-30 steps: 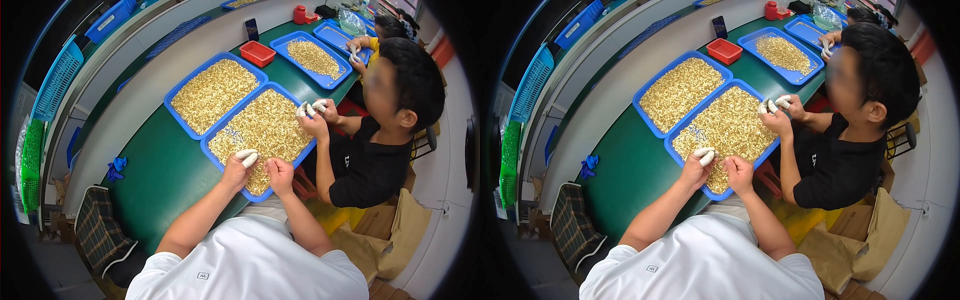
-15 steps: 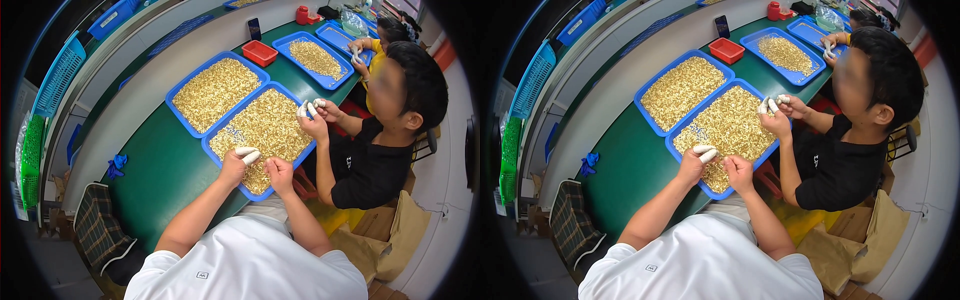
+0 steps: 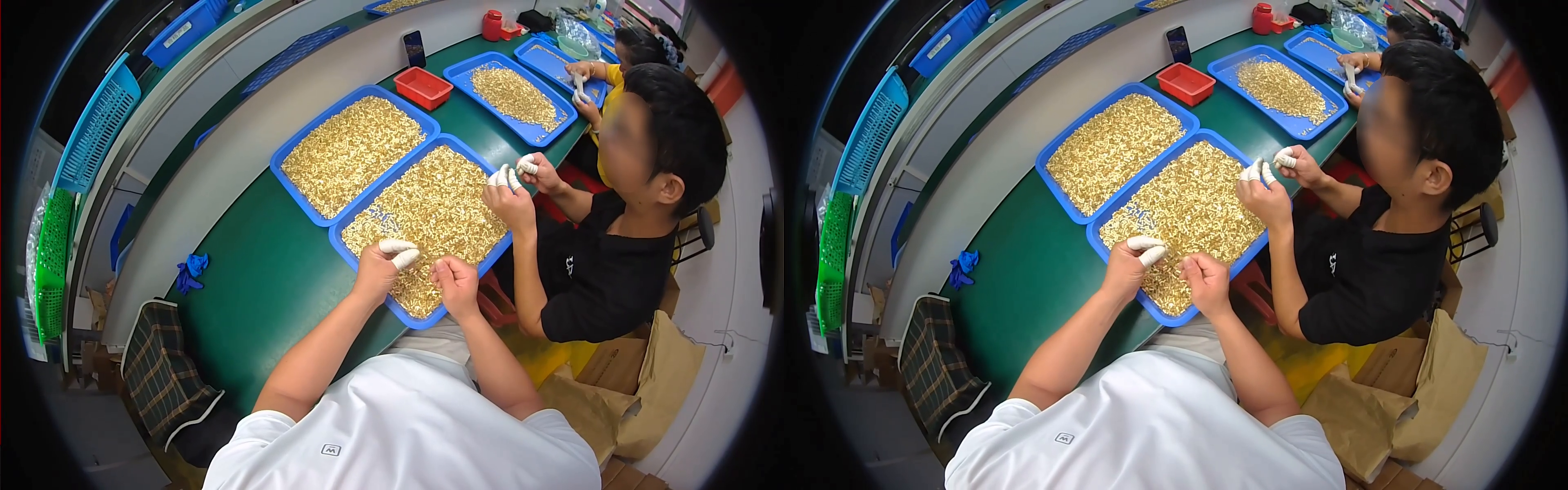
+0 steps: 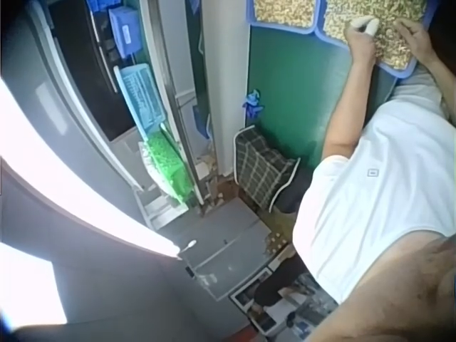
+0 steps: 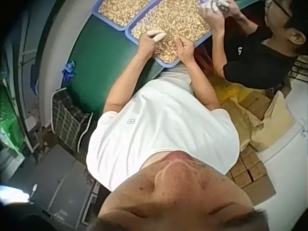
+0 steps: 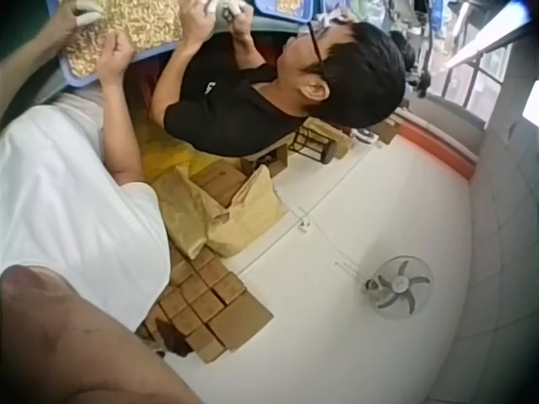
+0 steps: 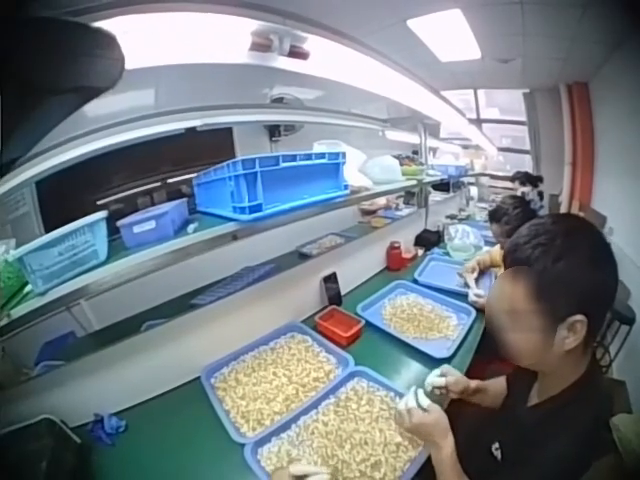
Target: Sorting and inspecting small yellow components from a tray at a manual workstation.
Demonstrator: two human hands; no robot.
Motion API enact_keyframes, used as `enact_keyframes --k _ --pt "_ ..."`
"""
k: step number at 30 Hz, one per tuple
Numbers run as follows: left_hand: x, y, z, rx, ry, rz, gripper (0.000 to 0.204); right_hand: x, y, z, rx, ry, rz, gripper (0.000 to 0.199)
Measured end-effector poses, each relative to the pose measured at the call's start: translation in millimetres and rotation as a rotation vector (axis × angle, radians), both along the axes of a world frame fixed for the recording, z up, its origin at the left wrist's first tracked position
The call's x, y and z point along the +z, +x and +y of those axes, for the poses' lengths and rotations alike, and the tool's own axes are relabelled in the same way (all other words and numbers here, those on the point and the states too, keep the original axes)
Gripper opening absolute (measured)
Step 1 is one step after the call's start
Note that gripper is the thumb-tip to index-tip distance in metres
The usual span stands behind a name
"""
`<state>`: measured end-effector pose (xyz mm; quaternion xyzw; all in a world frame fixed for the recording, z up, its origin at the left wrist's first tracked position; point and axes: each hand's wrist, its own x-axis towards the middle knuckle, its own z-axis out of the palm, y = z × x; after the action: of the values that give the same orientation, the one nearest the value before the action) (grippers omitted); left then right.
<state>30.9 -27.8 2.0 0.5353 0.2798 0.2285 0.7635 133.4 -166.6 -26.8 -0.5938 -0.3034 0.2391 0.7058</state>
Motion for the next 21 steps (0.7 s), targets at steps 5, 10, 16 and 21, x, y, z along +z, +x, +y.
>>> enact_keyframes --k 5,10,16,21 --pt "7 7 -2 0.004 0.067 0.012 0.011 -1 1 0 0.034 -0.017 -0.105 0.025" --pt "2 6 0 -0.022 -0.153 -0.059 0.011 0 1 4 0.031 0.001 -0.094 0.025" --pt "12 7 5 -0.122 0.035 0.151 0.008 -7 4 0 0.003 -0.035 -0.139 0.025" --pt "-8 1 5 -0.115 -0.210 0.034 0.013 -6 -1 2 -0.001 -0.063 -0.167 0.019"
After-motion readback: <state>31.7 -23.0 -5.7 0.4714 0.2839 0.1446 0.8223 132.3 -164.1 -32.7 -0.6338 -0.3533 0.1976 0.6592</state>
